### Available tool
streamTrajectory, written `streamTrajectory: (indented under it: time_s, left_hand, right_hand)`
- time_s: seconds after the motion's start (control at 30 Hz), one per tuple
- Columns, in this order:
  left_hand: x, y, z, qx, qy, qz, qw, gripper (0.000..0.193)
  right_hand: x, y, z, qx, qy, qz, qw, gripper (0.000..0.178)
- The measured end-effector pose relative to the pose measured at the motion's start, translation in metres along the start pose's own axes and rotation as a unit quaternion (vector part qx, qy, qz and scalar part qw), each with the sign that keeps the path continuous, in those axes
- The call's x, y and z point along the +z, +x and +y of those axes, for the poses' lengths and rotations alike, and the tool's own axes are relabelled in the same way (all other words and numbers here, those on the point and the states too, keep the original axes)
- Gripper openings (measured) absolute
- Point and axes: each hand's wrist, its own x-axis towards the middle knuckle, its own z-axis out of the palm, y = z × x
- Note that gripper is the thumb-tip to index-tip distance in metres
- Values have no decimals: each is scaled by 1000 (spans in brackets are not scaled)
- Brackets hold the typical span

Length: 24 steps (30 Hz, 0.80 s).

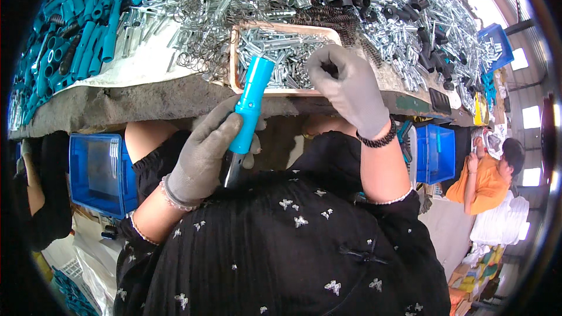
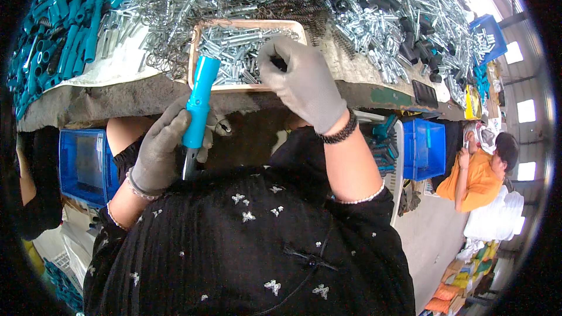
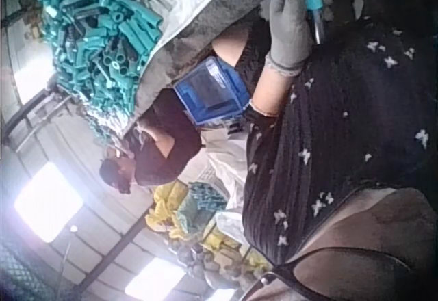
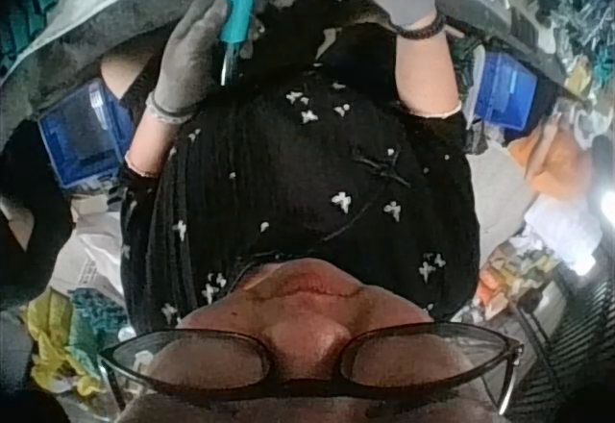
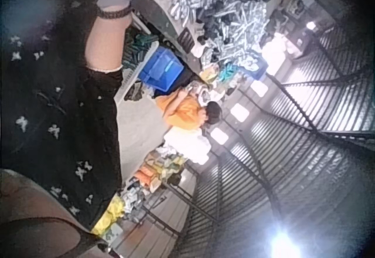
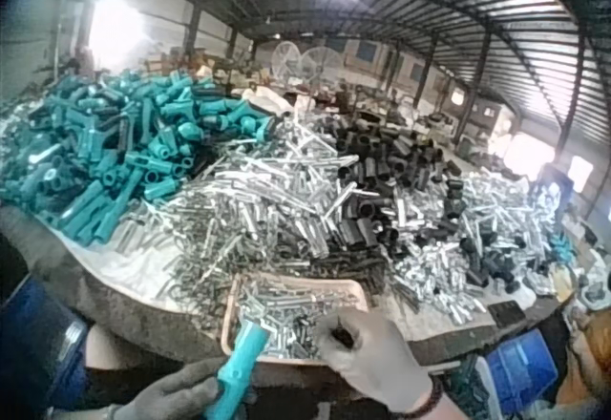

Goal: The person assembles tools by hand, fitting metal rods, springs, and pins into sleeves, then attaching plastic handle casings over the mechanisms.

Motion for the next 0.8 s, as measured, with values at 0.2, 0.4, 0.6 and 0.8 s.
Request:
streamTrajectory:
  time_s: [0.2,0.4,0.6,0.8]
  left_hand:
    - [0,-2,-7,15,13,15,1000,52]
    - [2,-6,-12,36,58,72,995,57]
    - [-4,-10,-18,76,96,60,991,55]
    - [-18,-2,-30,239,250,29,938,53]
  right_hand:
    - [25,-29,-38,30,229,-48,972,17]
    - [59,-39,-38,-1,273,-13,962,3]
    - [69,-42,-37,-45,249,7,967,17]
    - [67,-43,-32,92,412,-65,904,24]
